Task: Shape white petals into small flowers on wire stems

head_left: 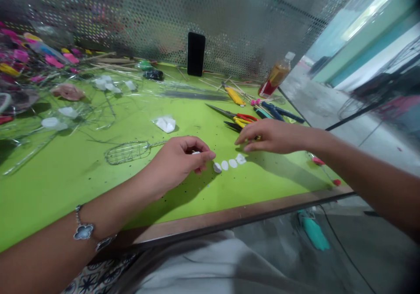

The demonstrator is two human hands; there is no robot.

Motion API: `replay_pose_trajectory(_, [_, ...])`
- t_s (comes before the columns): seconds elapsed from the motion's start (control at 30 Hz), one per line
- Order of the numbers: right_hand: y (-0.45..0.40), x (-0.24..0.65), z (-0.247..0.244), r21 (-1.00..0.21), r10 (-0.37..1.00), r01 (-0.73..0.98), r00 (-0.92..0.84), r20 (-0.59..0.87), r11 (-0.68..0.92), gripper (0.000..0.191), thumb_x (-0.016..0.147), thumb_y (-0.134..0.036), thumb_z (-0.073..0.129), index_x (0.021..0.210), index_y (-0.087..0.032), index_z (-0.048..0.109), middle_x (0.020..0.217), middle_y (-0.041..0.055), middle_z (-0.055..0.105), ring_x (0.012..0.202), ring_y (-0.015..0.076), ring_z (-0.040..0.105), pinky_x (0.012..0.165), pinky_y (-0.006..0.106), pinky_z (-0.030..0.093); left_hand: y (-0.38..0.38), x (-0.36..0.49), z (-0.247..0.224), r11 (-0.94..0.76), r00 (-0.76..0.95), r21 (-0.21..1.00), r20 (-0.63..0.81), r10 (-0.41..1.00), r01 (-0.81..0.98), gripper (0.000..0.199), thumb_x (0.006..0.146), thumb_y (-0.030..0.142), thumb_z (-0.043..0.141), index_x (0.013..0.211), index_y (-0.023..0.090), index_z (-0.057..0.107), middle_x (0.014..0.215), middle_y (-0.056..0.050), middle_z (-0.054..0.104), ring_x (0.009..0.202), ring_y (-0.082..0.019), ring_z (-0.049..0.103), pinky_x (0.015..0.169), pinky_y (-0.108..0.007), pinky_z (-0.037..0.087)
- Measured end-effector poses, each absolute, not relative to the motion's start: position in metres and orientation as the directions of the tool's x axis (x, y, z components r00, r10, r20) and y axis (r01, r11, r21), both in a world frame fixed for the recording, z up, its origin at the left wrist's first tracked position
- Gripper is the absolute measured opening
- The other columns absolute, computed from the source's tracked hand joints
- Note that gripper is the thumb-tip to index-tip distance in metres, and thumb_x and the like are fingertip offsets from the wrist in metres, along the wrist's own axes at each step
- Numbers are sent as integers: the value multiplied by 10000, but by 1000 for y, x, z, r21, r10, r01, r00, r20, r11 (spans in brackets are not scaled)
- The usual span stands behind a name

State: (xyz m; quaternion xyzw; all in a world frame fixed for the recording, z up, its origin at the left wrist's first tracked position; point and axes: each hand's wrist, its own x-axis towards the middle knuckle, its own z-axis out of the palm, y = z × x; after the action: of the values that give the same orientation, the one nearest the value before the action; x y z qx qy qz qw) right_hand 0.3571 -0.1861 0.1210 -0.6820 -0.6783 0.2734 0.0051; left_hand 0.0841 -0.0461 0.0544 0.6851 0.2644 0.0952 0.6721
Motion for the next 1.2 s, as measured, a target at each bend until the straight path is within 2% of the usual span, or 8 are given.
replay_pose_trajectory(0.07, [-194,350,114,-401,933,912,-217,-288,89,369,1058,-465,642,1271,-216,810,1339,137,751,1178,283,714,1039,400,503,-46,84,54,41,840,972,-223,495,233,298,799,461,882,863,195,767,682,-3,726,620,-164,644,639,-298,459])
replay_pose_trajectory(0.13, [-200,345,106,-411,925,900,-272,-264,147,333,1074,-441,633,1231,-216,822,1299,136,748,1154,279,714,1029,408,508,-46,84,54,42,838,972,-220,500,231,288,794,451,887,853,197,766,685,-5,730,616,-164,646,634,-297,460])
replay_pose_trajectory(0.33, [-207,345,90,-467,941,870,-275,-196,157,262,1065,-410,651,1105,-209,814,1167,126,787,1065,264,722,972,400,532,-47,86,55,70,824,965,-252,508,252,285,763,431,910,839,197,767,669,-5,729,603,-165,640,629,-290,473])
replay_pose_trajectory(0.5, [-209,348,84,-534,949,837,-256,-184,122,285,1055,-405,684,1238,-210,782,1136,105,815,989,234,749,895,341,539,-47,87,55,69,807,961,-262,529,267,283,768,435,915,812,200,764,658,6,731,592,-146,632,615,-265,469])
replay_pose_trajectory(0.8, [-220,353,77,-568,964,805,-256,-71,172,155,1021,-278,651,1024,-216,794,1025,85,803,922,220,731,875,330,543,-46,87,56,69,808,965,-249,534,252,224,808,383,928,807,206,791,654,13,734,579,-117,622,573,-232,459])
replay_pose_trajectory(0.97, [-220,363,73,-716,999,698,-48,-22,18,227,981,-382,752,1113,-213,826,1054,89,840,927,227,778,840,320,598,-44,87,51,277,802,950,-275,531,142,197,881,363,891,872,186,806,750,-12,753,662,-133,698,634,-242,559])
replay_pose_trajectory(1.07, [-215,363,65,-758,994,644,-97,51,101,225,957,-400,809,1088,-231,879,1026,84,859,914,224,801,840,320,620,-45,87,53,454,790,888,-332,516,76,151,871,269,877,954,157,820,879,-50,803,780,-171,782,756,-274,634])
replay_pose_trajectory(1.2, [-211,357,56,-798,983,578,-49,175,171,141,930,-332,856,1045,-270,912,985,58,867,875,211,815,813,312,644,-49,87,55,535,830,845,-312,461,21,289,774,103,894,1052,134,820,1050,-87,851,915,-199,829,908,-293,649])
